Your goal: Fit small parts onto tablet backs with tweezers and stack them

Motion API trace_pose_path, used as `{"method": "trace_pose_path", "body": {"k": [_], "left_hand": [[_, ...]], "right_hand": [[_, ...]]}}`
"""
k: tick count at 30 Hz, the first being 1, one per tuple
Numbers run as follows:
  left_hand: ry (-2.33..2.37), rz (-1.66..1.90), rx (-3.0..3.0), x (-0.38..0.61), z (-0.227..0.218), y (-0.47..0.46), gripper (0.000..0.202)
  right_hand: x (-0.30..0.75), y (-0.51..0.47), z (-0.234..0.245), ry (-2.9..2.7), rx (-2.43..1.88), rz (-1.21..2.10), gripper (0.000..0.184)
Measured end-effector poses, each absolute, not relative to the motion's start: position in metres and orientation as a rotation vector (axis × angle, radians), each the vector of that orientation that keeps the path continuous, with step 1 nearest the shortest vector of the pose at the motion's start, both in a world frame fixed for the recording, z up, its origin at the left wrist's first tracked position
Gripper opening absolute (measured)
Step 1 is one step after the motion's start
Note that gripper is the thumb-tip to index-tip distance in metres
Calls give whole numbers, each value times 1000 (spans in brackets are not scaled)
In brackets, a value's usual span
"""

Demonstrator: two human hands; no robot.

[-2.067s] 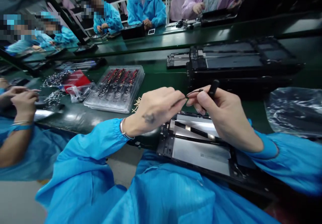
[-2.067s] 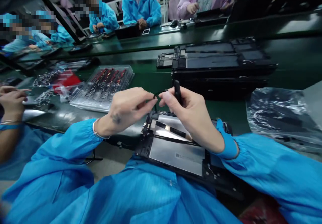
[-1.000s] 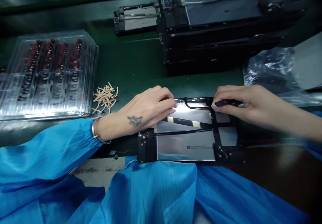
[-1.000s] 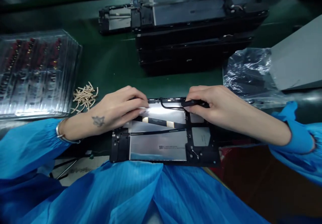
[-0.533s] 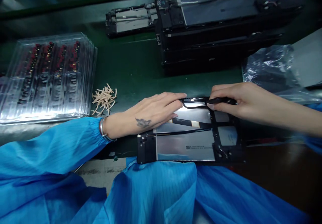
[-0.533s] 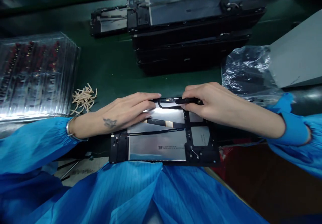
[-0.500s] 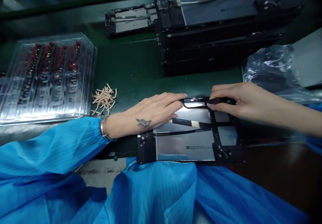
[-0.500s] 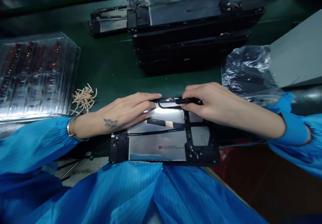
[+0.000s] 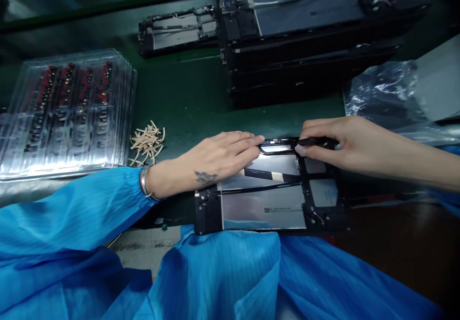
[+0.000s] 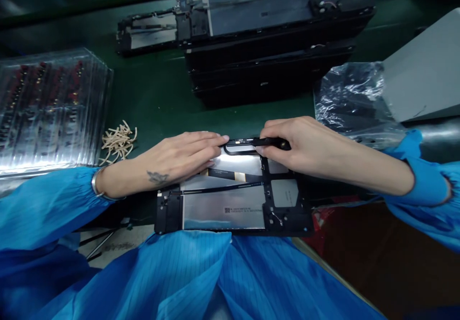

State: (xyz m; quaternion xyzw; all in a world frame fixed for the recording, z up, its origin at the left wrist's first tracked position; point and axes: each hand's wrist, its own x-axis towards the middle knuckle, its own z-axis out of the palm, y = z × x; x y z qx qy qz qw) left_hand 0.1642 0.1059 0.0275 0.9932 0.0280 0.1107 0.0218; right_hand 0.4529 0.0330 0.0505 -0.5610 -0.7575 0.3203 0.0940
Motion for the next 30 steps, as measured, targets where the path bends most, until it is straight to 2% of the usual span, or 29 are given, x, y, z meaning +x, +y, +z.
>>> {"method": "trace_pose_path", "body": {"k": [11,18,23,30], "left_hand": [[-128,609,3479,177,32,103,20],[-154,485,3565,179,33,97,31],[-128,595,3434,176,40,104,28],[93,474,3236,161,34,112,31]], "right_hand": [[456,33,47,-2180,-1545,826,36],[450,30,47,-2208,-1583,759,35],[449,29,49,-2216,-1603,750,35],[448,28,49,-2231,-1640,781,35]]}}
